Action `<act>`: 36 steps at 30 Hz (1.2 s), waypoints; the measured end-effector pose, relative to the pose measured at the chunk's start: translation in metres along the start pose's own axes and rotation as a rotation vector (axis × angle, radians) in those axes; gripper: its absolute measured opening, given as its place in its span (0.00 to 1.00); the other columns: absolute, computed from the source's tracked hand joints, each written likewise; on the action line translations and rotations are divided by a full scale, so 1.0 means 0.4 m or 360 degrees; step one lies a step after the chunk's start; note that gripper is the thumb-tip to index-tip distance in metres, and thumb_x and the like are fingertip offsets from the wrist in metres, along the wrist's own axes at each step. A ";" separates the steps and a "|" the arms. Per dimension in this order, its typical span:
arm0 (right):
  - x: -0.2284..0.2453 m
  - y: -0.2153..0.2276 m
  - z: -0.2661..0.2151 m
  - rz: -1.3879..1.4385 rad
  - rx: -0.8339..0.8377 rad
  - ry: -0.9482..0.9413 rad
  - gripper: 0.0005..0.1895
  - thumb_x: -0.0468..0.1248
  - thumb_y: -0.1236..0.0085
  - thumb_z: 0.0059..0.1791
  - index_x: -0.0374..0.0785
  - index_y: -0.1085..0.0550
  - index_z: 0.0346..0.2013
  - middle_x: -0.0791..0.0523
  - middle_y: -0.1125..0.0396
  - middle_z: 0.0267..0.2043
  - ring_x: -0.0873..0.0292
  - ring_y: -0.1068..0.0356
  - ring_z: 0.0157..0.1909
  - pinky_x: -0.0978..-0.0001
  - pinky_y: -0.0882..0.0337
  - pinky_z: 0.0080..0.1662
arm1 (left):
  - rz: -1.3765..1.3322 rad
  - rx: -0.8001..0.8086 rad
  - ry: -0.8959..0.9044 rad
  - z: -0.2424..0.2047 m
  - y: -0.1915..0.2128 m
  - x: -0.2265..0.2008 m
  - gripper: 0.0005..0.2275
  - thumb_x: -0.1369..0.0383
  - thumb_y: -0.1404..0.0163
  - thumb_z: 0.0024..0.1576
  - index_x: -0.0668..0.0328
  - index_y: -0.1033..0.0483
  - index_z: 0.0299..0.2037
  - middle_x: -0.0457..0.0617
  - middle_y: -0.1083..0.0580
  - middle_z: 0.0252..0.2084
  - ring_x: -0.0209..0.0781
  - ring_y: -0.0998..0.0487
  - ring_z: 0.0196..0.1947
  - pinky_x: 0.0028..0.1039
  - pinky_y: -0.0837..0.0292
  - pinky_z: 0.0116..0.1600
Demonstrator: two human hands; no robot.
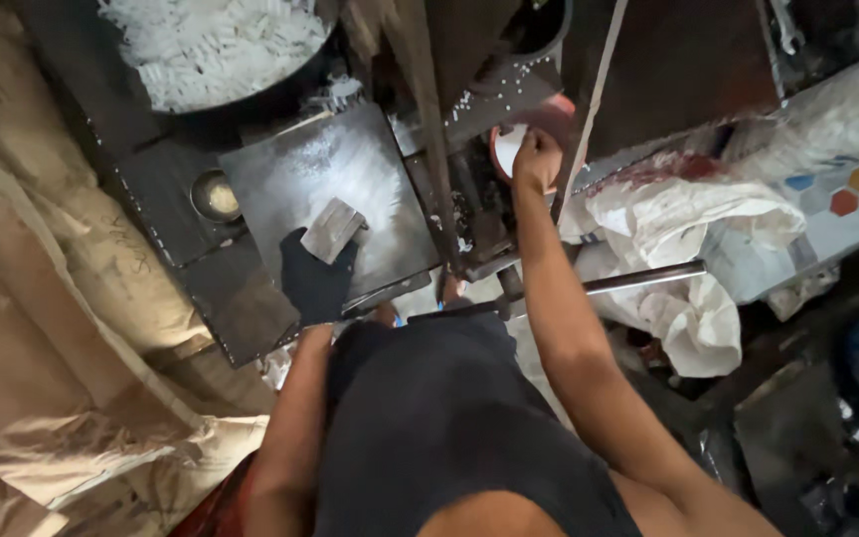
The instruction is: The person operates a manual press machine by repeatedly placing a metal mold into the press, pulling a lever to activate the press, and removing the mold. The person wears a black glove on the left hand and uses both hands to handle the mold and operate the lever.
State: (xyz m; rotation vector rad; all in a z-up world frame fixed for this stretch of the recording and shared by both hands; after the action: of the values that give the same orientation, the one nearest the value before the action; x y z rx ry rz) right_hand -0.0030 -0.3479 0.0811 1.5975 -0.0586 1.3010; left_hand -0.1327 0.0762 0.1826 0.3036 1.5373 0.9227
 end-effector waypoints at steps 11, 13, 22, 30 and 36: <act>0.366 0.141 -0.632 0.0399 0.1098 0.0795 0.19 0.38 0.34 0.53 0.36 0.27 0.56 0.48 0.26 0.50 0.54 0.23 0.49 0.66 0.24 0.53 | -0.0993 0.0250 0.0596 -0.035 -0.066 0.278 0.16 0.57 0.53 0.69 0.63 0.27 0.54 0.52 0.23 0.45 0.44 0.24 0.38 0.34 0.27 0.43; 0.386 0.062 -0.665 0.0323 0.1111 0.1186 0.47 0.43 0.28 0.45 0.31 0.44 0.71 0.36 0.41 0.66 0.37 0.38 0.66 0.52 0.35 0.64 | -0.1316 0.0325 0.0876 -0.052 -0.082 0.334 0.14 0.59 0.53 0.66 0.64 0.26 0.50 0.48 0.23 0.40 0.36 0.24 0.32 0.29 0.27 0.38; 0.291 -0.122 -0.715 0.0101 0.1083 0.0865 0.63 0.49 0.19 0.35 0.32 0.49 0.72 0.40 0.42 0.69 0.38 0.40 0.69 0.48 0.41 0.68 | -0.1431 0.0611 0.0560 -0.221 -0.064 0.384 0.10 0.78 0.54 0.60 0.66 0.24 0.50 0.46 0.25 0.40 0.33 0.26 0.38 0.25 0.27 0.45; 0.324 0.020 -0.667 0.0333 0.1352 0.1101 0.62 0.46 0.22 0.38 0.29 0.53 0.73 0.35 0.44 0.68 0.36 0.42 0.68 0.49 0.39 0.66 | -0.1018 0.0739 -0.0024 -0.203 -0.061 0.107 0.32 0.72 0.39 0.53 0.65 0.41 0.67 0.53 0.27 0.50 0.38 0.23 0.46 0.30 0.25 0.50; 0.361 0.235 -0.532 0.0578 0.1550 0.0762 0.17 0.38 0.35 0.52 0.38 0.25 0.54 0.51 0.24 0.41 0.57 0.23 0.39 0.67 0.24 0.41 | -0.0633 0.0550 0.0573 -0.143 -0.162 -0.017 0.22 0.62 0.48 0.63 0.59 0.32 0.67 0.50 0.22 0.32 0.37 0.20 0.25 0.31 0.24 0.32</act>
State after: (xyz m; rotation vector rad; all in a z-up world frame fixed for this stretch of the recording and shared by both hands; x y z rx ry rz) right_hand -0.1465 -0.1652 0.2260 2.0518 0.7092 2.1630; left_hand -0.1636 0.0086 0.1382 0.0680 2.0031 0.4074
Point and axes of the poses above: each hand's wrist, its own z-axis towards the middle knuckle, its own y-axis out of the back of the hand, x = y × z, the point moved 4 cm from there along z, towards the middle knuckle
